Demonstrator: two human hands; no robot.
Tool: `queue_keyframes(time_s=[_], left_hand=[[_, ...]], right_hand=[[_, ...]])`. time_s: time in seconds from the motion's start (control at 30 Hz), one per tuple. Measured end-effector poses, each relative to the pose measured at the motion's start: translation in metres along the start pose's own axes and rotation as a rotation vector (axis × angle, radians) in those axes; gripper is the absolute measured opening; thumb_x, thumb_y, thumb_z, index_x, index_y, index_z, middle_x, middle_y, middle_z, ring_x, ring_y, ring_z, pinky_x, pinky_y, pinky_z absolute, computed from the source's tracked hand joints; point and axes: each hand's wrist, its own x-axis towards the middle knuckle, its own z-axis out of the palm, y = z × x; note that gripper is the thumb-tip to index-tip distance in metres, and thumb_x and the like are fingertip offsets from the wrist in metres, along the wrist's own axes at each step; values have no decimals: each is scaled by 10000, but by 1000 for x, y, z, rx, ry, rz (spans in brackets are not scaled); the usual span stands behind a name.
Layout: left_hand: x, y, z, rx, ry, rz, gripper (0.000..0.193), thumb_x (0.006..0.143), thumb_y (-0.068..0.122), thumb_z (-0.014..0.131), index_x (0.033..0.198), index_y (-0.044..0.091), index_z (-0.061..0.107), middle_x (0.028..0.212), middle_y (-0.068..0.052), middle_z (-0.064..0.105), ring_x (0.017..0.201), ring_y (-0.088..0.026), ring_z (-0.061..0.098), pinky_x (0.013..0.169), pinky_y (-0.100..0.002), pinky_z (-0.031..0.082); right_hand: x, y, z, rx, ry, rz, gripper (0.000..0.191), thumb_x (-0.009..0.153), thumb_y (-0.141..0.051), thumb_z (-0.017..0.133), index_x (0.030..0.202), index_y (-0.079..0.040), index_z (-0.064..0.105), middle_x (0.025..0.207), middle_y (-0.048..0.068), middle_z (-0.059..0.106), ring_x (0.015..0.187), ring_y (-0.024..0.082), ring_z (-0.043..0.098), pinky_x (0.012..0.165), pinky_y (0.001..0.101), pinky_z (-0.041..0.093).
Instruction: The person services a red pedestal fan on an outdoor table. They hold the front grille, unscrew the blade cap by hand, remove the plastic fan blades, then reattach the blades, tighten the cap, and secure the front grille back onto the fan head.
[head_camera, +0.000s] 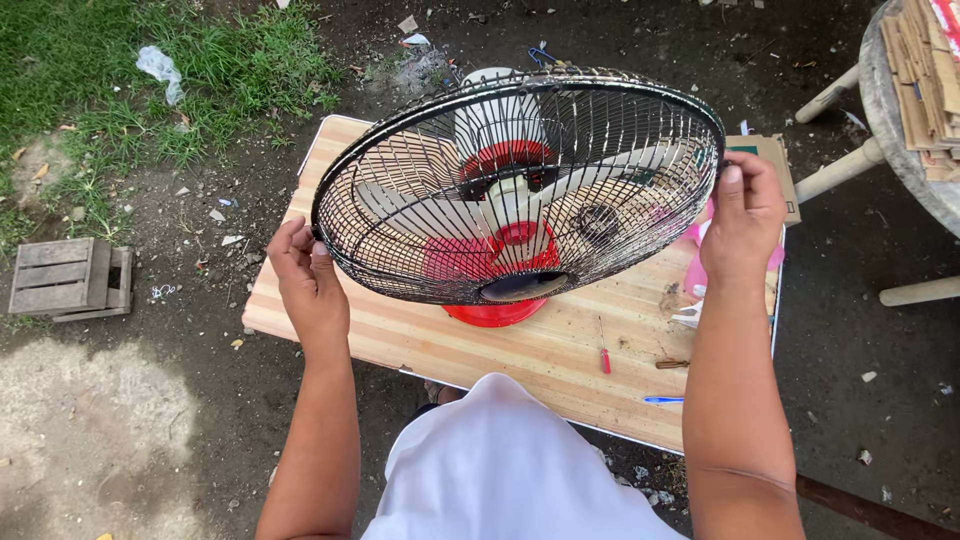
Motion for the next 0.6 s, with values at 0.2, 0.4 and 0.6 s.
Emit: queue_keyframes(time_s=[0.2, 0.4, 0.6], left_hand=[[2, -3, -1, 82, -11, 7, 299, 1127, 63, 521, 1423, 34, 500, 1268, -83, 610, 1169, -166, 593, 1032, -302, 497], [9, -7, -2, 107, 11, 8, 278, 1072, -12, 526, 1347, 5, 564, 1232, -80, 625, 1136, -163, 613, 962, -299, 521], [17, -19, -7, 12, -60, -16, 282, 1057, -31, 538, 1335, -9, 580, 1231, -89, 655, 1164, -169, 620, 999, -294, 512]], right_hand=[[-3, 13, 1, 218, 86, 69, 178, 1165, -174, 525, 1205, -16, 596, 1118, 86, 690, 991, 157, 668, 946, 320, 571], [-2, 28, 11, 218, 105, 52, 233, 1174, -200, 488, 1227, -6, 605, 1175, 97, 694, 1091, 171, 675, 1045, 330, 564], [-7, 46, 16, 292, 137, 21, 152, 1200, -161, 529, 1193, -19, 583, 1199, 98, 689, 1109, 171, 671, 1046, 348, 576]])
